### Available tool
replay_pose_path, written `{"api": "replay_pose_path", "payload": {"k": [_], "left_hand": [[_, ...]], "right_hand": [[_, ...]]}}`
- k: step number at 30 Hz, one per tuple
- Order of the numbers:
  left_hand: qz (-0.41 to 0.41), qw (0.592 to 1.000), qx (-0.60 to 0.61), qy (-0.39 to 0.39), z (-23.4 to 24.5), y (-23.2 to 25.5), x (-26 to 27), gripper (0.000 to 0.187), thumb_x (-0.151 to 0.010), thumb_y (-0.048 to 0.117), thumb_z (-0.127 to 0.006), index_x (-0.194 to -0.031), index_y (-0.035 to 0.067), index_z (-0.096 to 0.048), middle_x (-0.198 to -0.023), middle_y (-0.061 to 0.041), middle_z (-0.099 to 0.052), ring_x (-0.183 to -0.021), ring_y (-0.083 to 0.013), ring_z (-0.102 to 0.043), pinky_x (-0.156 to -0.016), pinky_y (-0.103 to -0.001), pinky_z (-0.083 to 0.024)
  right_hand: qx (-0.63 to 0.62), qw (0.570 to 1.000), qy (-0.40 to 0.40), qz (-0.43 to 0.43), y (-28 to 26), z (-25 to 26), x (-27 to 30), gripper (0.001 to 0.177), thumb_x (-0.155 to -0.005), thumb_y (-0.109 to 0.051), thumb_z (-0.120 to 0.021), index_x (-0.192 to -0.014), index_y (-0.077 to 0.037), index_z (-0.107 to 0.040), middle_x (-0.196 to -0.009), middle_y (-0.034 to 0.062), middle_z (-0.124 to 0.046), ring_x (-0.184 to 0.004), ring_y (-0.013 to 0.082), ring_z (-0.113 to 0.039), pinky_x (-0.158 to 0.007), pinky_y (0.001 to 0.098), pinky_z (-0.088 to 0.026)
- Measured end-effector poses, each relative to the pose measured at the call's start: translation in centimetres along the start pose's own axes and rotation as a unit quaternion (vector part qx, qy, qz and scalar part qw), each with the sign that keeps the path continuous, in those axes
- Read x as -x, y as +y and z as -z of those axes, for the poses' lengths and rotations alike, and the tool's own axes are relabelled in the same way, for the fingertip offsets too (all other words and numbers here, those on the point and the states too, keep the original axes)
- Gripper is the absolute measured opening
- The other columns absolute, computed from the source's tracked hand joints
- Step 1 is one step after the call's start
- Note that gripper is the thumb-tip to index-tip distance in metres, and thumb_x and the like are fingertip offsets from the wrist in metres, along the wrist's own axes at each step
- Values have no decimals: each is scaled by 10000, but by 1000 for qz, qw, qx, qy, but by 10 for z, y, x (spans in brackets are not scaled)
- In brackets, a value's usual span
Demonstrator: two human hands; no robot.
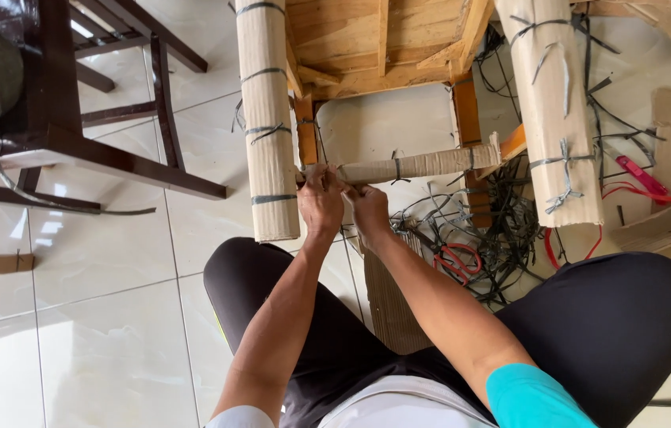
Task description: Removing protective cardboard and plastic ties from a wooden chair frame using scissors.
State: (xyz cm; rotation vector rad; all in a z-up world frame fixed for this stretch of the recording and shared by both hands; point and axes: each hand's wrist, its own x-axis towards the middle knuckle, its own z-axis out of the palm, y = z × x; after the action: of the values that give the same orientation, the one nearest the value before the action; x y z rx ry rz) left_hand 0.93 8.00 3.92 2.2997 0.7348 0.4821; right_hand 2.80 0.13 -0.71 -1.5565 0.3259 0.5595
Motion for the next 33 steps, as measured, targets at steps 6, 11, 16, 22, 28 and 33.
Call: {"api": "replay_pose_path", "payload": {"k": [6,11,16,22,28,33], "left_hand": [[110,990,69,-53,-9,-5,9,195,-1045,318,-530,-931,218,-653,-723,21,-758,-866,-294,-763,-833,-442,-556],[116,990,25,-76,-19,-18,14,210,-1041,402,-552,-946,252,-663,-809,-27,-771,-919,-331,-749,-846,-476,-553],[172,970,113,-125,-30,-31,7,224,-956,351,-574,-865,190,-701,-760,-24,-739,-796,-250,-705,-748,-405,-540],[236,923,263,-152,-26,-33,7,226,-919,222,-618,-742,108,-701,-635,-23,-649,-573,-118,-618,-519,-245,-470],[112,977,82,-160,-16,-38,12,240,-974,275,-627,-803,145,-735,-689,-36,-703,-697,-227,-696,-634,-361,-540],[41,987,4,-157,-18,-50,10,176,-974,225,-598,-884,146,-727,-784,-109,-738,-859,-350,-740,-715,-503,-557]], "right_hand": [[91,992,-27,84,-5,10,27,430,-1027,-320,-488,-1014,60,-689,-942,358,-658,-923,479,-647,-821,554,-443],[316,936,-69,142,5,22,55,340,-1016,-320,-431,-1302,-164,-532,-954,273,-709,-1011,517,-682,-874,638,-508],[375,909,-40,176,15,29,59,234,-1068,-295,-377,-1184,-176,-541,-817,258,-715,-876,497,-724,-770,592,-543],[373,903,-60,203,11,36,63,241,-1030,-288,-452,-1144,-174,-632,-792,225,-732,-813,459,-738,-692,555,-561],[205,953,20,223,-20,45,52,305,-1058,-319,-530,-1113,-102,-737,-926,231,-744,-870,430,-719,-773,531,-571],[300,930,-27,209,-19,21,6,344,-1075,-395,-543,-1072,-141,-775,-912,131,-768,-851,349,-748,-806,445,-613]]}}
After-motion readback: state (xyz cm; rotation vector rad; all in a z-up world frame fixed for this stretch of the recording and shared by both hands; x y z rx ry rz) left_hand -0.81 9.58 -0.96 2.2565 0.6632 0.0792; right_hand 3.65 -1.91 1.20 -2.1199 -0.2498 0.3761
